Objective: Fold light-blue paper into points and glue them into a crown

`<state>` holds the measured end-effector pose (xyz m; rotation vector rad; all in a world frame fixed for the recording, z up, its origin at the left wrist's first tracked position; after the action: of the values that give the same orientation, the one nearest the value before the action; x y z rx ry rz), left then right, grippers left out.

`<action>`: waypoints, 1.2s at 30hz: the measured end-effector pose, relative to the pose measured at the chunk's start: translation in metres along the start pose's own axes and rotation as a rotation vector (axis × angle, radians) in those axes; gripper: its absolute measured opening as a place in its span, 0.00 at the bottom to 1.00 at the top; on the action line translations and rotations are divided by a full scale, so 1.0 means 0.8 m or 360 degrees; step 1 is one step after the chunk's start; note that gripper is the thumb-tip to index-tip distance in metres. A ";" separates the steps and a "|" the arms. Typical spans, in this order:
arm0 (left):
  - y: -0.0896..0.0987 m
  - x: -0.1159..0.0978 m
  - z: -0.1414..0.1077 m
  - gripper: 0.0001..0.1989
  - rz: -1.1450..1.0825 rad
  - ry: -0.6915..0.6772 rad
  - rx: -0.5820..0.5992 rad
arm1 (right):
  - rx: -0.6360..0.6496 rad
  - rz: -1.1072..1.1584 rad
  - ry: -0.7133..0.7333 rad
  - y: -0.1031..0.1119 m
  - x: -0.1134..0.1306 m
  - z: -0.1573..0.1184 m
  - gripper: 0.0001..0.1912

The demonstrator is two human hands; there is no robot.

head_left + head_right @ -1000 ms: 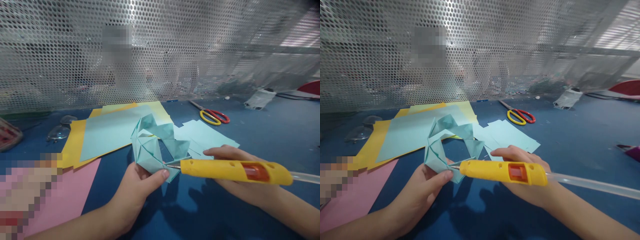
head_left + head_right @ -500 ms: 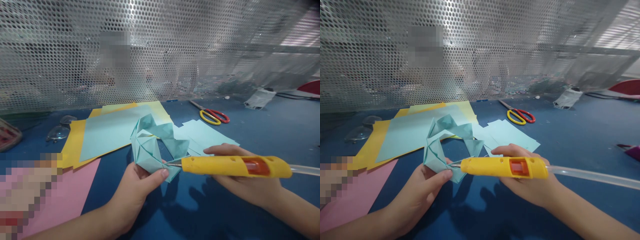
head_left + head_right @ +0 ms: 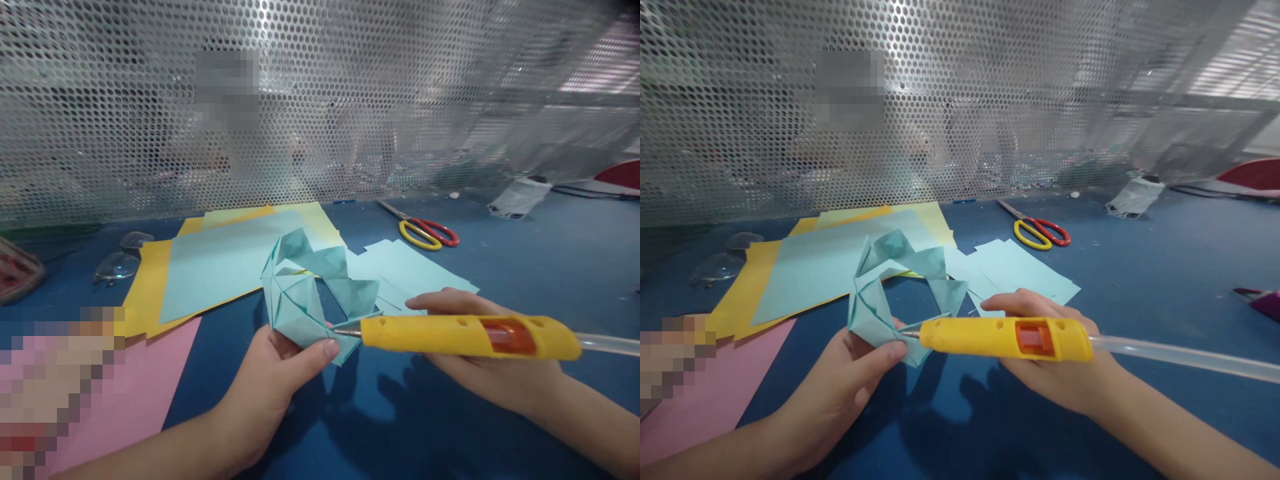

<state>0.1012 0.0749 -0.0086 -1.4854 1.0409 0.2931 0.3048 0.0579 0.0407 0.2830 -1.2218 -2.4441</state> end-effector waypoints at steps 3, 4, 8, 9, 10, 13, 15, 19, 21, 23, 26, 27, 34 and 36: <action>0.001 0.001 -0.001 0.11 0.0003 0.0001 -0.0010 | -0.0004 -0.0030 0.0042 0.001 0.001 0.000 0.14; 0.001 0.001 -0.001 0.11 0.0006 0.0001 -0.0008 | -0.0009 -0.0041 0.0049 0.002 0.001 0.001 0.14; 0.000 -0.001 -0.001 0.08 0.0014 -0.0013 -0.0008 | 0.0019 -0.0060 0.0037 0.002 0.003 0.002 0.14; 0.000 -0.001 -0.001 0.07 0.0014 -0.0015 -0.0013 | 0.0022 -0.0065 0.0038 0.002 0.003 0.002 0.13; 0.000 -0.001 -0.001 0.07 0.0014 -0.0012 -0.0017 | 0.0015 -0.0072 0.0043 0.002 0.003 0.002 0.13; 0.000 0.000 0.000 0.08 0.0013 -0.0003 -0.0018 | -0.0004 -0.0101 0.0045 0.002 0.002 0.001 0.13; 0.000 0.000 0.001 0.08 0.0006 -0.0008 -0.0001 | 0.0001 -0.0093 0.0043 0.002 0.002 0.001 0.13; 0.002 0.001 -0.001 0.08 -0.0005 -0.0022 0.0024 | 0.0044 -0.0024 -0.0006 0.002 0.000 0.001 0.13; 0.002 0.000 -0.001 0.08 -0.0007 -0.0018 0.0025 | 0.0054 0.0011 -0.0020 0.003 0.001 0.002 0.13; 0.002 0.000 -0.001 0.07 -0.0005 -0.0011 0.0024 | 0.0052 0.0047 -0.0021 0.003 0.002 0.004 0.12; 0.001 0.000 -0.001 0.07 0.0012 -0.0002 0.0029 | 0.0030 0.0081 -0.0032 0.003 0.004 0.007 0.12; 0.001 0.000 0.000 0.07 0.0017 0.0001 0.0034 | 0.0020 0.0081 -0.0032 0.003 0.005 0.007 0.12; 0.002 0.002 0.002 0.11 0.0024 0.0004 0.0047 | 0.0048 0.0045 -0.0009 0.002 0.008 0.009 0.11; 0.002 0.001 0.003 0.11 0.0027 0.0001 0.0047 | 0.0057 0.0025 0.0011 0.001 0.009 0.010 0.10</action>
<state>0.1016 0.0765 -0.0107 -1.4512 1.0544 0.2879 0.2959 0.0598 0.0462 0.2905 -1.2614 -2.4078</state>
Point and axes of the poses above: each hand's wrist, its own z-axis towards the middle knuckle, its own y-axis out of the back of the hand, x = y × z, the point moved 6 cm from there along z, towards the middle knuckle, and after that the axes turned 14 degrees about -z, right-handed, at the moved point
